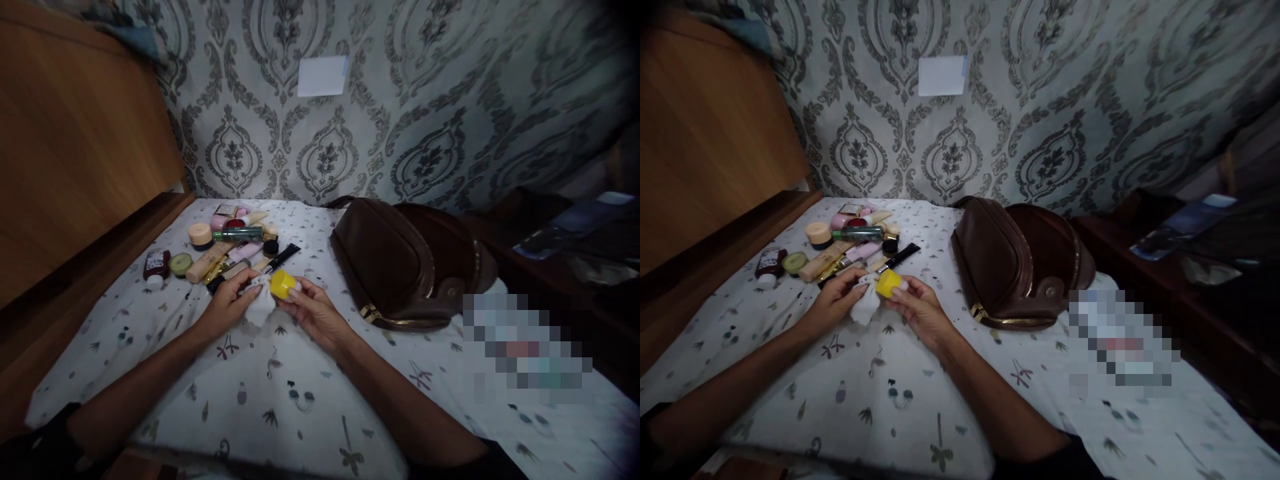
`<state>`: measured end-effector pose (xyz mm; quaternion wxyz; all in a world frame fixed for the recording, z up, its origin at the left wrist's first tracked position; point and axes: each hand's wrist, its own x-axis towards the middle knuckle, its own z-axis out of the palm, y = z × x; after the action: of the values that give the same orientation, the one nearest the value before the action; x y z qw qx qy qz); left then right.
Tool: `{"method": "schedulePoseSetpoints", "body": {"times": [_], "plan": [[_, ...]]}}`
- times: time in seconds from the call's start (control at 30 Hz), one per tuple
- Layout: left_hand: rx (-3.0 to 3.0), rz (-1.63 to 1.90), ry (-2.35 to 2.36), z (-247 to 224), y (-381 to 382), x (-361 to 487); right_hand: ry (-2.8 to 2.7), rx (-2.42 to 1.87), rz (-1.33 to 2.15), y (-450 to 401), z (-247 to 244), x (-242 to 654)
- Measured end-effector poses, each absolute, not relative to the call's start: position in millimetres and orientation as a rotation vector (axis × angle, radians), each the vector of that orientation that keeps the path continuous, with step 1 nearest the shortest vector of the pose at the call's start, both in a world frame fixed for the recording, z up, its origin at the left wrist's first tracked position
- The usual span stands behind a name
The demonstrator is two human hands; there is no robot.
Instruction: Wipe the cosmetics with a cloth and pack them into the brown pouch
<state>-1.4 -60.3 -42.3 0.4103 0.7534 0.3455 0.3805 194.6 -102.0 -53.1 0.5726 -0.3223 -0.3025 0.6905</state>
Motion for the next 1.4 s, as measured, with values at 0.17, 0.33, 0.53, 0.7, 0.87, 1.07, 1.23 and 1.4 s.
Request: {"method": "schedulePoseSetpoints", "body": {"times": [0.17, 0.33, 0.53, 0.7, 0.87, 1.07, 1.23, 1.4], "plan": [[1.679, 0.962, 0.828, -47.2, -60.6, 3.6, -0.875, -0.815, 1.539, -105.6, -56.0, 190.9], [1.719, 1.002, 0.807, -46.3, -68.4, 6.2, -1.028, -0.816, 1.525, -108.0, -58.0, 186.5], [1.832, 0.898, 0.862, -46.2, -76.8, 6.9, -0.892, -0.78, 1.505, -109.3, -52.1, 188.9], [1.871, 0.868, 0.946, -53.6, -73.0, 7.4, -0.765, -0.752, 1.521, -109.9, -49.9, 189.0], [1.95, 0.853, 1.023, -59.5, -71.3, 7.0, -0.739, -0.757, 1.495, -110.5, -51.8, 189.9], [2.07, 0.877, 1.046, -65.9, -67.6, 4.5, -0.951, -0.843, 1.391, -108.9, -57.3, 194.1], [2.117, 0.855, 1.062, -70.6, -64.5, 6.0, -1.155, -1.085, 1.149, -110.4, -57.3, 197.5], [2.155, 0.862, 1.046, -74.1, -60.4, 4.8, -1.211, -1.158, 1.105, -113.0, -51.7, 198.7]]}}
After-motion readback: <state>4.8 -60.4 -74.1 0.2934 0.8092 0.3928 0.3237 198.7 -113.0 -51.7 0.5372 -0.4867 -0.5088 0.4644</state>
